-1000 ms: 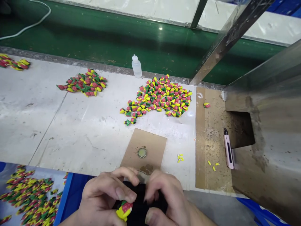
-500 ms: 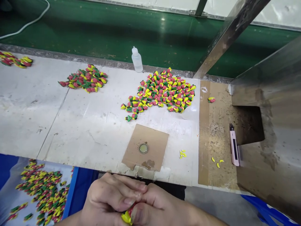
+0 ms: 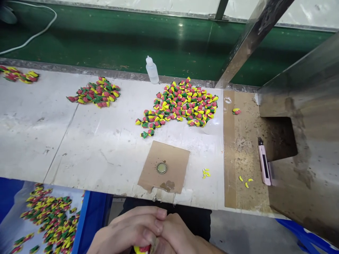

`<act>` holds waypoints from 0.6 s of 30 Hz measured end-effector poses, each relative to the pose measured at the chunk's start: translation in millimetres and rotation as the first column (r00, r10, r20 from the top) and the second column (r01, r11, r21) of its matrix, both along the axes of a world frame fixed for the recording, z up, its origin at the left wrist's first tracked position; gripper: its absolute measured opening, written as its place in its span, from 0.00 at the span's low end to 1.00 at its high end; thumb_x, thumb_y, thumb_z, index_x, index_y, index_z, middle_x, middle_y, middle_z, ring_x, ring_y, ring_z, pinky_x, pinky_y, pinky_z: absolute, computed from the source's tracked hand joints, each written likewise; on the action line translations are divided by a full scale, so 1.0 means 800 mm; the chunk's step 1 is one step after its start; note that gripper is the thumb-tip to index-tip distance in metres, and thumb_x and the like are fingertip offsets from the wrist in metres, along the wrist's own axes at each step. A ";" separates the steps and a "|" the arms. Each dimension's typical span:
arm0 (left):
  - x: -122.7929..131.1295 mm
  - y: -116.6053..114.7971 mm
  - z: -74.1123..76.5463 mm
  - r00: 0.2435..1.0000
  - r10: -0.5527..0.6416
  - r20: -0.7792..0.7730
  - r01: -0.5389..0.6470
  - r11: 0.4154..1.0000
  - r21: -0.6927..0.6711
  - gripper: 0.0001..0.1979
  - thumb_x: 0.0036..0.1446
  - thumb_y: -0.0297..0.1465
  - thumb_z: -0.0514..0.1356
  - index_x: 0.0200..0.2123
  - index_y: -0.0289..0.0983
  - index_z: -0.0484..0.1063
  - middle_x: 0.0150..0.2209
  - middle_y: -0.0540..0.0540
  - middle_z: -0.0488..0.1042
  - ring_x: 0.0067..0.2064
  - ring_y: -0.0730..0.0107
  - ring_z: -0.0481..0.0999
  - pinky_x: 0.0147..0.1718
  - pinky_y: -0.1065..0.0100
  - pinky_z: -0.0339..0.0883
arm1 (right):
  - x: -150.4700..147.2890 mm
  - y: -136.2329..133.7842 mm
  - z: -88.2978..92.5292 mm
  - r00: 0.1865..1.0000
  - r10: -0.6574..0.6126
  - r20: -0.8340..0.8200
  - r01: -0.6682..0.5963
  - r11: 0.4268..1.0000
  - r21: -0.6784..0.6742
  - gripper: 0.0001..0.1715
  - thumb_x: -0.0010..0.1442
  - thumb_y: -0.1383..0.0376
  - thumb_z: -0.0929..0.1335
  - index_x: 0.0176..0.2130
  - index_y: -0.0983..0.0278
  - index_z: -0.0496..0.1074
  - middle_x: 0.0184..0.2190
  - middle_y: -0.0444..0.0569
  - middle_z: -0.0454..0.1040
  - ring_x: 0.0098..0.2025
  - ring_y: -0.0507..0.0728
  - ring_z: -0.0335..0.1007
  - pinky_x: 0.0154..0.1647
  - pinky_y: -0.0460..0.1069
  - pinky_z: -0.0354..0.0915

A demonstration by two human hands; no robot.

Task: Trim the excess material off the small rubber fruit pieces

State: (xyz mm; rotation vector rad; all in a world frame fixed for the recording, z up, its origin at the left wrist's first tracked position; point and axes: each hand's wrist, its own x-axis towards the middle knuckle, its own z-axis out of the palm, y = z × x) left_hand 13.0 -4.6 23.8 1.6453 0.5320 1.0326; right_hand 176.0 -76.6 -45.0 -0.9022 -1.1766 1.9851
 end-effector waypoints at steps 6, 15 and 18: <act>0.011 -0.017 -0.019 0.993 0.099 0.062 -0.096 0.994 -0.052 0.14 0.71 0.33 0.64 0.56 0.36 0.79 0.41 0.37 0.89 0.43 0.53 0.91 0.49 0.62 0.85 | 0.005 0.008 0.013 0.997 0.028 0.077 -0.028 1.000 -0.001 0.35 0.60 0.30 0.67 0.32 0.58 0.70 0.25 0.42 0.57 0.26 0.55 0.54 0.29 0.51 0.61; 0.003 -0.011 -0.023 0.976 0.085 0.199 -0.005 0.929 -0.371 0.22 0.54 0.28 0.78 0.51 0.51 0.85 0.38 0.47 0.90 0.38 0.56 0.91 0.45 0.64 0.87 | 0.037 0.051 0.068 0.960 0.164 -0.226 -0.178 0.983 -0.042 0.32 0.72 0.39 0.63 0.29 0.59 0.57 0.29 0.41 0.56 0.30 0.51 0.52 0.30 0.48 0.53; -0.007 -0.017 -0.026 0.983 0.062 0.175 -0.007 0.954 -0.300 0.22 0.53 0.29 0.78 0.52 0.50 0.86 0.38 0.46 0.90 0.35 0.53 0.91 0.42 0.63 0.89 | 0.039 0.051 0.071 0.958 0.179 -0.224 -0.185 0.983 -0.007 0.32 0.75 0.41 0.62 0.28 0.58 0.53 0.27 0.39 0.53 0.29 0.50 0.48 0.28 0.48 0.51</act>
